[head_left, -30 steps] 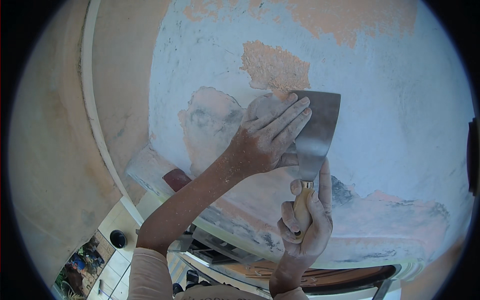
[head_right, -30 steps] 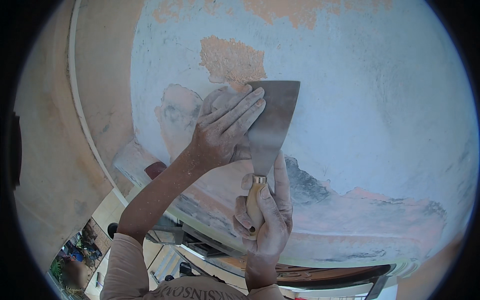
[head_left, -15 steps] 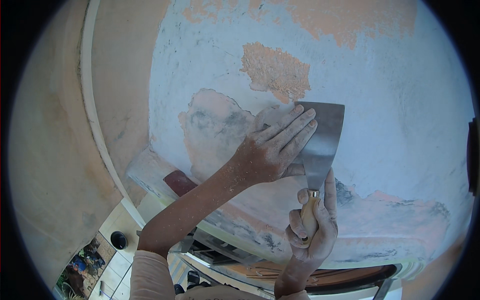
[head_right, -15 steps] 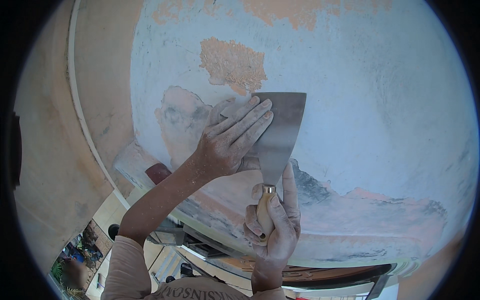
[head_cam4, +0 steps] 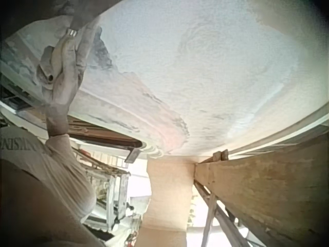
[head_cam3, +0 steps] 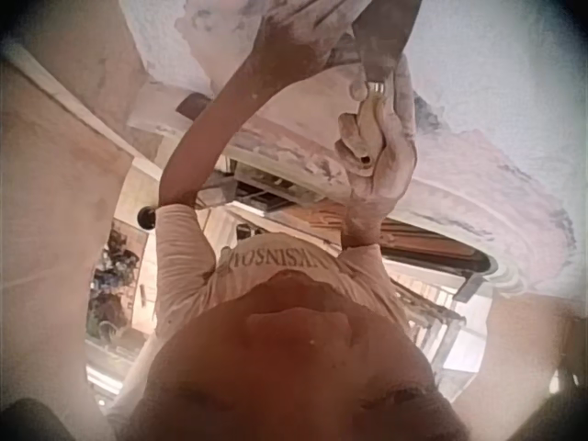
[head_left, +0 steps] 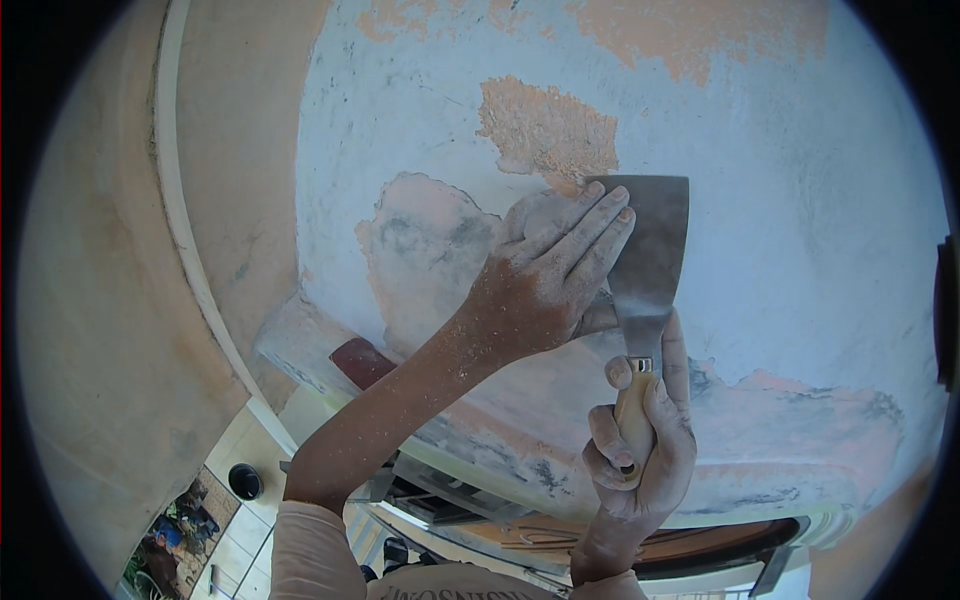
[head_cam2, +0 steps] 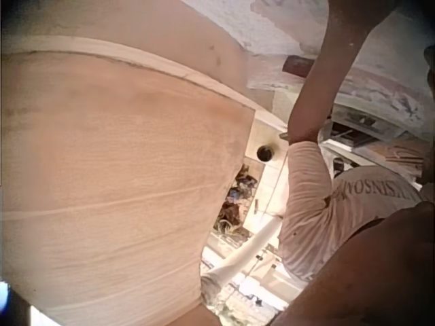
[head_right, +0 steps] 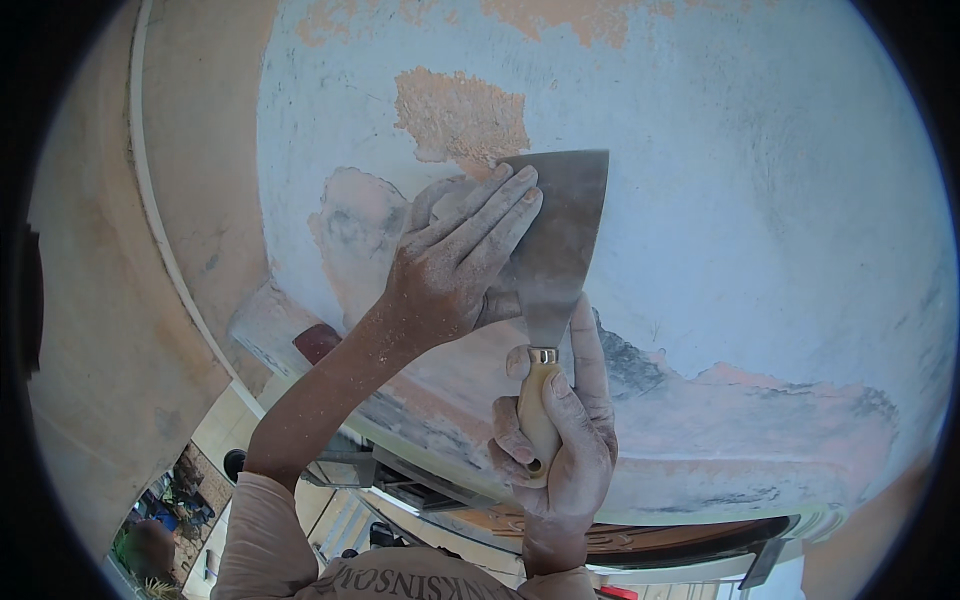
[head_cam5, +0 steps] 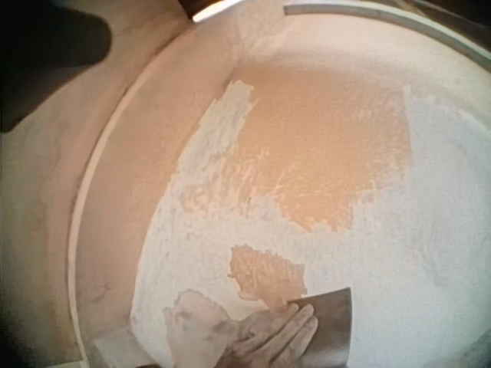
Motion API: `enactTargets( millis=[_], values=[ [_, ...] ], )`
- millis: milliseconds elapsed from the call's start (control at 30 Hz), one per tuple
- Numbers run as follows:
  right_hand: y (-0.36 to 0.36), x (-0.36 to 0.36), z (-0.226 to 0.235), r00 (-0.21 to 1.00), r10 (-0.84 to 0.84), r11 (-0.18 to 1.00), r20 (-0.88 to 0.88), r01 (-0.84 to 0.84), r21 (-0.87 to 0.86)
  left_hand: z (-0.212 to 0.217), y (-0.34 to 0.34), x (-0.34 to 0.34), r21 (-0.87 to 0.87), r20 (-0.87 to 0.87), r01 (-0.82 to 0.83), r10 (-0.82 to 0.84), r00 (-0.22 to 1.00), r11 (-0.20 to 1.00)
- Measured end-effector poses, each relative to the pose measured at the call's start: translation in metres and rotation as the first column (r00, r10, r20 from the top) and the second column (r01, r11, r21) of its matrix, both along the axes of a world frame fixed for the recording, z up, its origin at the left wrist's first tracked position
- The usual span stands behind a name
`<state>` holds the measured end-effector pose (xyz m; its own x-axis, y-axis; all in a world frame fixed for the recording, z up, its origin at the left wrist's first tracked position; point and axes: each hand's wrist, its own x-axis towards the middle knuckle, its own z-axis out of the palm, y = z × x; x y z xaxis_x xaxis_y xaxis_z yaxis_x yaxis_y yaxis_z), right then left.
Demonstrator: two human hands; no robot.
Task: The person scrapes and sands a curved wall surface to remove old plaster or paint, using a scraper and sandpaper.
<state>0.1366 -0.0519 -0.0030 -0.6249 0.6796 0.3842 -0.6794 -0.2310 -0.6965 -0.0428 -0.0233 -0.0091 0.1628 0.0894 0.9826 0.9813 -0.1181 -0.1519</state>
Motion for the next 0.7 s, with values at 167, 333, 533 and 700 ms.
enactTargets(
  millis=[167, 333, 533, 700],
  values=[
    [-0.001, -0.002, 0.000, 0.999, 0.021, 0.999, -0.032, -0.023, -0.044, -0.002, 0.003, 0.002, 0.026, 0.037, 0.093, -0.094, 0.995, 0.995],
    [0.002, 0.007, -0.011, 1.000, 0.021, 0.997, -0.004, -0.021, -0.070, -0.012, 0.003, 0.004, -0.049, 0.031, 0.081, -0.080, 0.996, 0.996],
    [-0.004, 0.006, -0.012, 0.998, -0.050, 0.998, 0.048, 0.052, -0.044, -0.014, 0.000, 0.009, -0.008, 0.082, 0.190, -0.189, 0.979, 0.982],
    [0.005, 0.003, -0.019, 0.996, -0.072, 0.997, 0.051, 0.071, 0.029, -0.018, 0.000, 0.011, -0.057, 0.062, 0.180, -0.176, 0.982, 0.982]
  ],
)
